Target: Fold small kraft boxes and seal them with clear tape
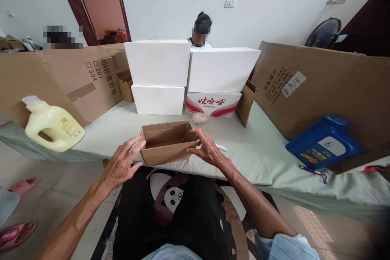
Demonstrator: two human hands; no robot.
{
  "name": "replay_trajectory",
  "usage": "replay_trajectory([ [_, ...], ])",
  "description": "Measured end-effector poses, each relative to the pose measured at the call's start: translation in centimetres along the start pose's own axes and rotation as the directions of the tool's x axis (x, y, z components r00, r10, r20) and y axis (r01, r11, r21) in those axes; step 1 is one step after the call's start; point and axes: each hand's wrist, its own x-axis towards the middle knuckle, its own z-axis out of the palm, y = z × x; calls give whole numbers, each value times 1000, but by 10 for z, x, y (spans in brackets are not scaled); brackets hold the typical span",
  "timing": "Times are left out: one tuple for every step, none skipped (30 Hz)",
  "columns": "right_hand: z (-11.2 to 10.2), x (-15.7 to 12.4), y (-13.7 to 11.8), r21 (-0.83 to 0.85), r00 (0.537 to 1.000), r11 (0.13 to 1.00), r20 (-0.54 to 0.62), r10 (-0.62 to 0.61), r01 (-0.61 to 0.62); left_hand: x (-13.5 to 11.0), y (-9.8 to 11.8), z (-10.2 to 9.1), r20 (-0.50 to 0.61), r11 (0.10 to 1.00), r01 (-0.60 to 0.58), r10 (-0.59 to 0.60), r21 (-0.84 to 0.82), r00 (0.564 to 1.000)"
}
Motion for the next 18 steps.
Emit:
replay_trajectory([
  [-1,1,1,11,1000,1000,-11,12,-12,-2,-1,3,-18,1000,6,-5,26,1000],
  [-1,1,3,29,999,999,-21,26,-25,-5,-2,7,-30,999,15,-13,47,999],
  [-1,2,5,53,999,998,-29,40,-38,-8,-4,12,-38,998,26,-24,62,999],
  [0,3,7,82,998,995,-35,52,-49,-11,-6,17,-45,997,36,-33,72,998],
  [1,4,9,109,998,992,-36,61,-57,-13,-9,23,-52,996,45,-41,76,998],
  [3,5,11,131,997,990,-33,65,-60,-15,-12,28,-55,996,51,-47,79,997],
  [5,5,13,148,998,987,-30,64,-58,-17,-15,34,-58,995,56,-51,85,997],
  [7,5,15,160,998,986,-29,58,-53,-19,-19,39,-61,994,57,-51,94,997],
  [10,5,17,170,998,984,-26,52,-47,-20,-22,43,-68,993,56,-49,106,997],
  [14,5,20,181,999,982,-21,50,-45,-22,-26,47,-81,991,58,-49,117,995],
  [17,4,24,196,999,979,-11,51,-48,-24,-30,51,-103,990,69,-57,121,993],
  [21,3,29,214,998,975,5,57,-57,-26,-34,55,-129,989,90,-75,114,989],
  [26,3,33,235,998,970,25,64,-68,-28,-37,59,-154,989,120,-105,92,983],
  [32,2,39,257,996,963,49,68,-79,-30,-41,64,-169,986,154,-142,59,975],
  [37,1,44,281,995,956,72,69,-86,-33,-43,70,-175,982,186,-179,25,968],
  [43,1,49,307,994,947,92,66,-91,-35,-45,76,-169,977,211,-209,-5,963],
  [50,1,53,333,992,938,107,61,-94,-38,-46,82,-152,974,225,-227,-27,962],
  [55,1,56,358,992,929,116,57,-95,-40,-46,89,-127,972,231,-235,-44,964],
])
